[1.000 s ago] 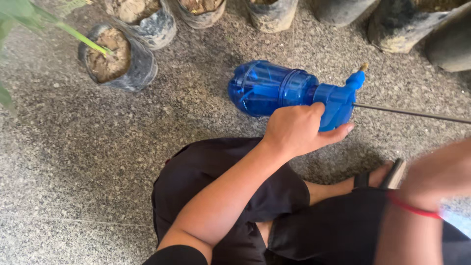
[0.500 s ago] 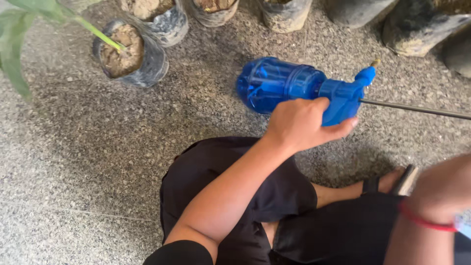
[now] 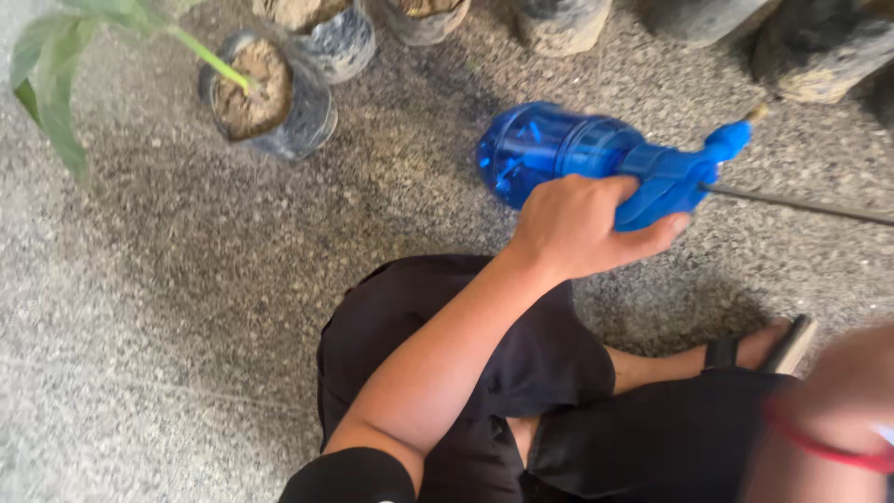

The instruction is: The person sits on the floor and uses a blue manual pump sprayer to mist several potted plants. They repeatedly pump the handle to build pressure and then spray the foliage of multiple plants in a row.

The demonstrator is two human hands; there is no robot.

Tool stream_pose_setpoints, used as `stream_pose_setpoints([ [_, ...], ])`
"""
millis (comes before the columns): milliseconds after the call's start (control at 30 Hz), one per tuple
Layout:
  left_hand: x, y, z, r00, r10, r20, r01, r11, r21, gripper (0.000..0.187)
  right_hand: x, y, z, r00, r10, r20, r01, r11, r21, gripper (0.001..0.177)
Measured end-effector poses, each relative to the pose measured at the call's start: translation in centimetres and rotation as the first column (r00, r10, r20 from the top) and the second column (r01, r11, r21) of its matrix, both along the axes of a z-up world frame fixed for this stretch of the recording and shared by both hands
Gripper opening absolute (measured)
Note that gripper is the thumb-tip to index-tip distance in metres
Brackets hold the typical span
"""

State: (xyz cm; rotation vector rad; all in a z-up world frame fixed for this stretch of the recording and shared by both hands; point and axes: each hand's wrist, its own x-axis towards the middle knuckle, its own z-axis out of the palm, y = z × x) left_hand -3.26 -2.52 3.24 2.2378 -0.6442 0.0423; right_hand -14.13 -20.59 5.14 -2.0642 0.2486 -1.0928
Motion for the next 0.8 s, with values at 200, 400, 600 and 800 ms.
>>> stream_pose_setpoints([
  [200,-0.1,1.3,-0.4,0.991,0.028,0.134,-0.035,0.998,0.051,0.056,2.7,2.6,-1.8,0.968,0.118,-0.222,-0.131,0.99,-0.044,0.017],
  [400,-0.2,0.8,-0.5,0.984,-0.019,0.177,0.005,0.997,0.075,0.054,1.2,-3.2,0.7,0.993,0.106,-0.048,-0.089,0.958,0.271,0.027],
  [600,-0.2,0.2,-0.7,0.981,-0.023,0.195,-0.003,0.992,0.128,0.056,2.9,1.2,-1.4,0.785,0.083,-0.614,-0.191,0.975,-0.112,0.037],
  [800,0.5,0.8,-1.1,0.98,-0.006,0.201,-0.008,0.998,0.067,0.057,0.3,-4.5,-0.1,0.984,0.071,-0.165,-0.021,0.957,0.289,0.026],
])
